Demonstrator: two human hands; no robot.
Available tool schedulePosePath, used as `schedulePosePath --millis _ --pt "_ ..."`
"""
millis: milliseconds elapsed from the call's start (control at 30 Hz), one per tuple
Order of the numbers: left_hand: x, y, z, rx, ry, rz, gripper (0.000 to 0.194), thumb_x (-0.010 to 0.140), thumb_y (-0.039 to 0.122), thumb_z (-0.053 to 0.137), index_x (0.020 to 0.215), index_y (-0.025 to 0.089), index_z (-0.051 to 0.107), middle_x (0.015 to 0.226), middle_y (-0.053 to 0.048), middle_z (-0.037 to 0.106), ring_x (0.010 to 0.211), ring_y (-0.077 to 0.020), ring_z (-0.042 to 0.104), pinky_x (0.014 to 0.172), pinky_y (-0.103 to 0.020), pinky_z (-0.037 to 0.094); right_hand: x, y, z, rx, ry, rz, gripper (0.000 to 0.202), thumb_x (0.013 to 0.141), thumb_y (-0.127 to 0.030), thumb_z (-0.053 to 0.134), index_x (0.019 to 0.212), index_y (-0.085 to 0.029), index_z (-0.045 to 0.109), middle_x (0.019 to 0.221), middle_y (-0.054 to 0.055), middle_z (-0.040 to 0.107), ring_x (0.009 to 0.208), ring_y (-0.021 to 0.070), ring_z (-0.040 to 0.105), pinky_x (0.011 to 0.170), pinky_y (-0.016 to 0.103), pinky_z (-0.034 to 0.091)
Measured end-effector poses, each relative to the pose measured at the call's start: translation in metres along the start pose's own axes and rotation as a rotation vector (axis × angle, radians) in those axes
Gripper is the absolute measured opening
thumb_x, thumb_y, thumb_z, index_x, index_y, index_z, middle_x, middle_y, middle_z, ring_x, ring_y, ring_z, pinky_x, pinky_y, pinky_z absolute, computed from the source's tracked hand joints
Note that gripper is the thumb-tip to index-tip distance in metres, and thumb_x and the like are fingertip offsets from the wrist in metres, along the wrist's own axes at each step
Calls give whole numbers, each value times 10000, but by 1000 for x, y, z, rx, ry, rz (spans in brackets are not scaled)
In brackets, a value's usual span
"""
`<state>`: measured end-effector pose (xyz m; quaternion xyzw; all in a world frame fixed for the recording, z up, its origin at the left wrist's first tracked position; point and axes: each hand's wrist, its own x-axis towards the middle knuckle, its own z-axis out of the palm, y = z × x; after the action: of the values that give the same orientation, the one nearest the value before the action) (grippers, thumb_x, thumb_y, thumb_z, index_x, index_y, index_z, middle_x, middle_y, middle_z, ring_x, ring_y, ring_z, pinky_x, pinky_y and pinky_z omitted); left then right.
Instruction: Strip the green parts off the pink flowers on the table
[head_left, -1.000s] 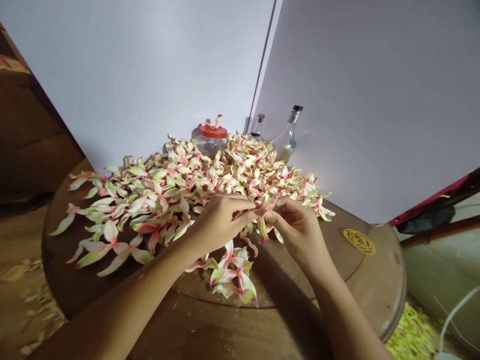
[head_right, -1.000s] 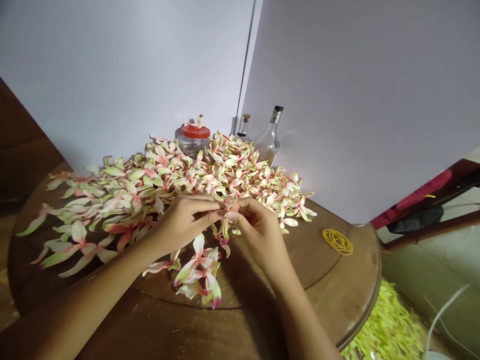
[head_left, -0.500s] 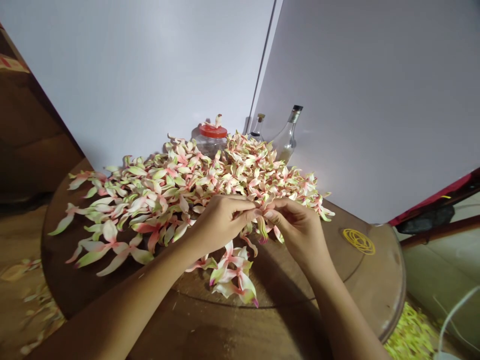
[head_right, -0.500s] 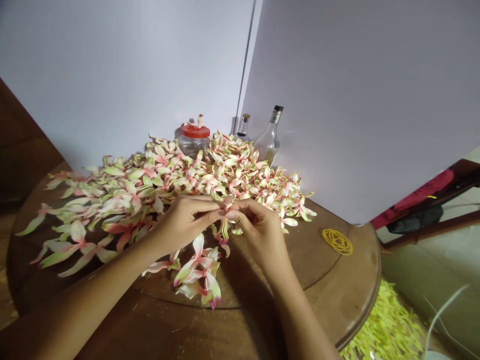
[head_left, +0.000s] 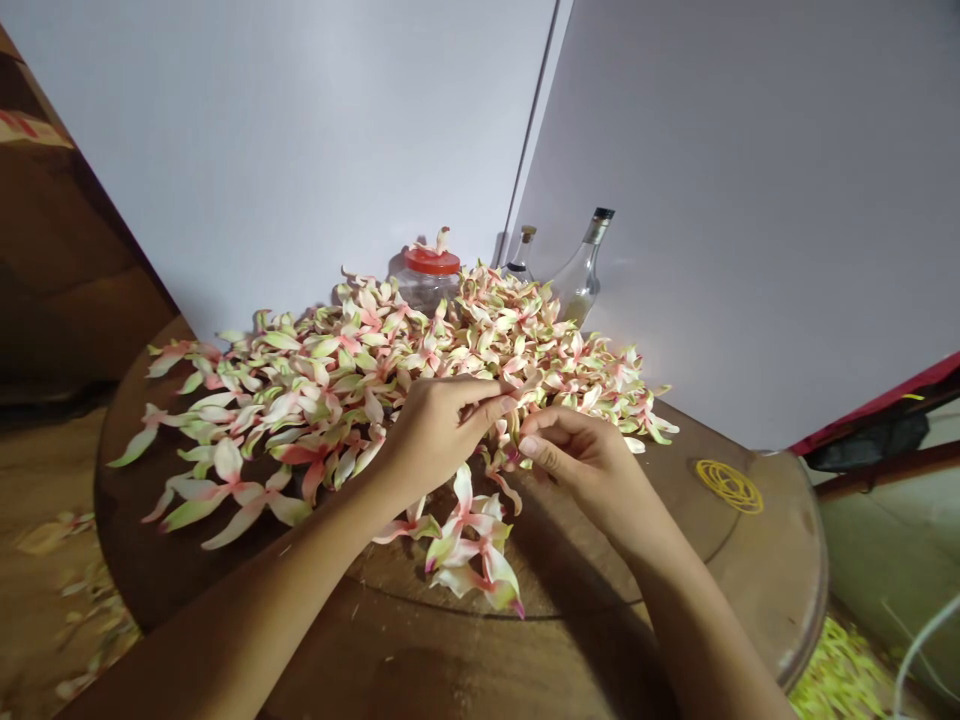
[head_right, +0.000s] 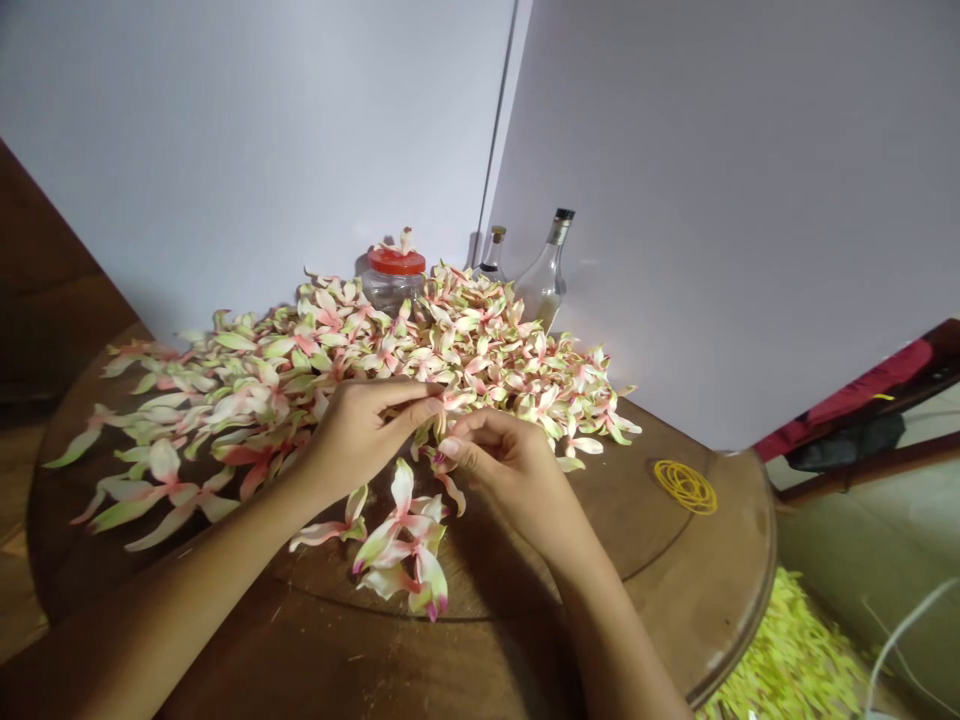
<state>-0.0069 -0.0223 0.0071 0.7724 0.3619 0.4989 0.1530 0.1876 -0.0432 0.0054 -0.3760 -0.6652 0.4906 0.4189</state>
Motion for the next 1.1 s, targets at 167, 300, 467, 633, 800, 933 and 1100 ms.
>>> schedulePosePath --millis 167,300,467,633,800,933,1100 --pt "0 -1 1 -45 11 3 298 953 263 617 676 165 671 623 16 595 580 -91 502 569 -235 371 2 2 0 29 23 -13 234 853 -401 764 845 -187 671 724 -2 654 579 87 539 537 222 463" --pt "-2 -3 2 -73 24 -14 217 955 295 620 822 172 739 716 -17 693 664 -120 611 619 -243 434 1 0 1 -13 43 -20 240 868 -417 744 854 -185 684 719 -3 655 571 86 538 532 224 468" --pt "-3 -4 3 -72 48 -15 198 956 305 621 887 178 756 836 -50 743 749 -143 660 671 -256 476 -2 -5 4 -145 30 -50 203 931 -392 672 927 -190 692 770 7 684 626 100 569 573 230 451" --pt "-2 0 4 32 69 52 258 947 213 613 698 172 667 643 -2 615 612 -113 534 605 -255 408 -4 -7 4 -283 37 -91 235 976 -404 589 952 -188 679 838 33 686 706 139 590 634 268 445" --pt "-2 -2 9 -12 88 45 375 908 135 612 545 174 524 555 27 510 535 -96 421 548 -252 347 -4 -9 2 -263 7 -110 249 971 -404 581 883 -186 663 795 22 654 698 138 566 648 271 435" --pt "-1 -4 8 -60 63 -12 351 882 95 612 548 173 537 521 43 452 525 -94 385 541 -248 328 -4 -11 1 -252 19 -113 244 957 -393 599 830 -191 649 765 9 628 672 124 534 616 263 413" --pt "-1 -4 8 -207 23 -105 438 906 227 641 502 161 485 498 51 403 518 -81 358 509 -235 291 -3 -11 0 -207 21 -131 243 947 -377 614 800 -188 653 764 6 617 678 118 532 622 261 415"
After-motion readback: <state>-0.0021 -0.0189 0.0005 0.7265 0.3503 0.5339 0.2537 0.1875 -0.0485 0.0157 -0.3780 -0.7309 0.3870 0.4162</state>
